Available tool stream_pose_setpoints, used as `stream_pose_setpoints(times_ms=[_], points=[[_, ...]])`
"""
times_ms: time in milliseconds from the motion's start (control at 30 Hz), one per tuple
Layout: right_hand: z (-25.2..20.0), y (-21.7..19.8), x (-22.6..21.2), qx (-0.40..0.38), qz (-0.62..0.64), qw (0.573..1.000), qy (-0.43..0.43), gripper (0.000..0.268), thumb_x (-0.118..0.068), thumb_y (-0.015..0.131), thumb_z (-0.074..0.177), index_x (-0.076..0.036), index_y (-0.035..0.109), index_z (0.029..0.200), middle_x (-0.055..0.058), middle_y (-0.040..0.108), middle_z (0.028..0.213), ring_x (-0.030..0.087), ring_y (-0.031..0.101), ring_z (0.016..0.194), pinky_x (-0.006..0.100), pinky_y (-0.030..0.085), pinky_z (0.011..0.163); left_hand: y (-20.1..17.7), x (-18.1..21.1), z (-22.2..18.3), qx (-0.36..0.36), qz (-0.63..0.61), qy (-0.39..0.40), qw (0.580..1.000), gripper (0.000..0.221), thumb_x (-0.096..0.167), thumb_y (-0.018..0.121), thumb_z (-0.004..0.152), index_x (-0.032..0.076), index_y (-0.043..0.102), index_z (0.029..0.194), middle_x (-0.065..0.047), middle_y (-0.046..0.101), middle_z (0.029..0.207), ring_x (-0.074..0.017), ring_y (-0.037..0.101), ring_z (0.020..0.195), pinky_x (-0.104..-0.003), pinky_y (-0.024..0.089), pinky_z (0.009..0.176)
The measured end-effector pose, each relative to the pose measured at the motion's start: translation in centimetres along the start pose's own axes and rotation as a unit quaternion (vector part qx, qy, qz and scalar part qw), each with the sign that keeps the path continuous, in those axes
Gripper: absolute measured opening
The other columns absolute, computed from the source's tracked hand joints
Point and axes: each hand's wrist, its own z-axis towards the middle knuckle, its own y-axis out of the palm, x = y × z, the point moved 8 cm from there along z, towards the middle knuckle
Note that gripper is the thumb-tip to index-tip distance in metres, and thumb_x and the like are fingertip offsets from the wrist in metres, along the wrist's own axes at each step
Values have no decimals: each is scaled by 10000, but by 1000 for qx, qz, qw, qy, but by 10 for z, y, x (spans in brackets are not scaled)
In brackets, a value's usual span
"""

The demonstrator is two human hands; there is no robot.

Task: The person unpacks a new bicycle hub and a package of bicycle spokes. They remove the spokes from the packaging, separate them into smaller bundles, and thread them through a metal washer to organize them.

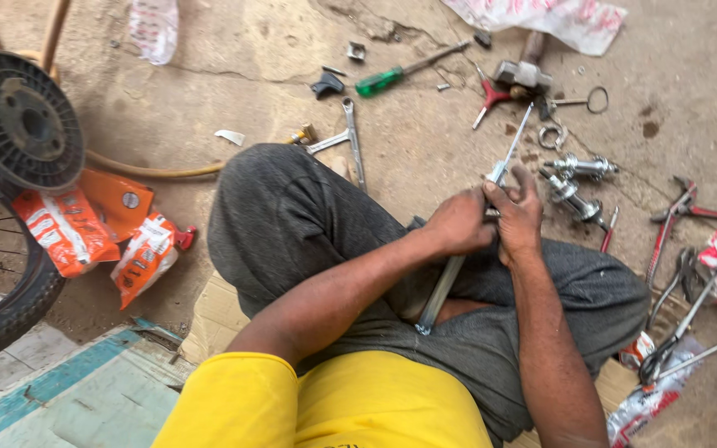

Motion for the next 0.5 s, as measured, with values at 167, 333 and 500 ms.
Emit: stream_pose_setpoints(times_ms=[167,333,500], points=[[1,23,23,-63,193,968,149,410,-199,711,1000,43,566,1297,99,671,1064,207,667,968,373,576,894,-44,46,-34,-109,166,49,979,402,191,659,964,-94,578,1236,-257,681,1151,-381,711,1055,-462,587,946],[0,41,4,-78,177,967,167,209,-195,590,987,-57,541,1135,110,663,888,231,675,766,433,583,677,-171,25,-56,-42,-15,-60,997,553,339,650,937,232,506,1460,-80,545,1451,-271,607,1222,-475,447,1062],[-2,66,-14,-154,298,930,153,404,-392,628,953,-37,582,1140,74,626,756,183,644,635,350,585,568,-399,-109,-69,392,80,-10,917,373,172,753,1006,95,609,1341,-104,751,1113,-168,743,945,-344,627,795]])
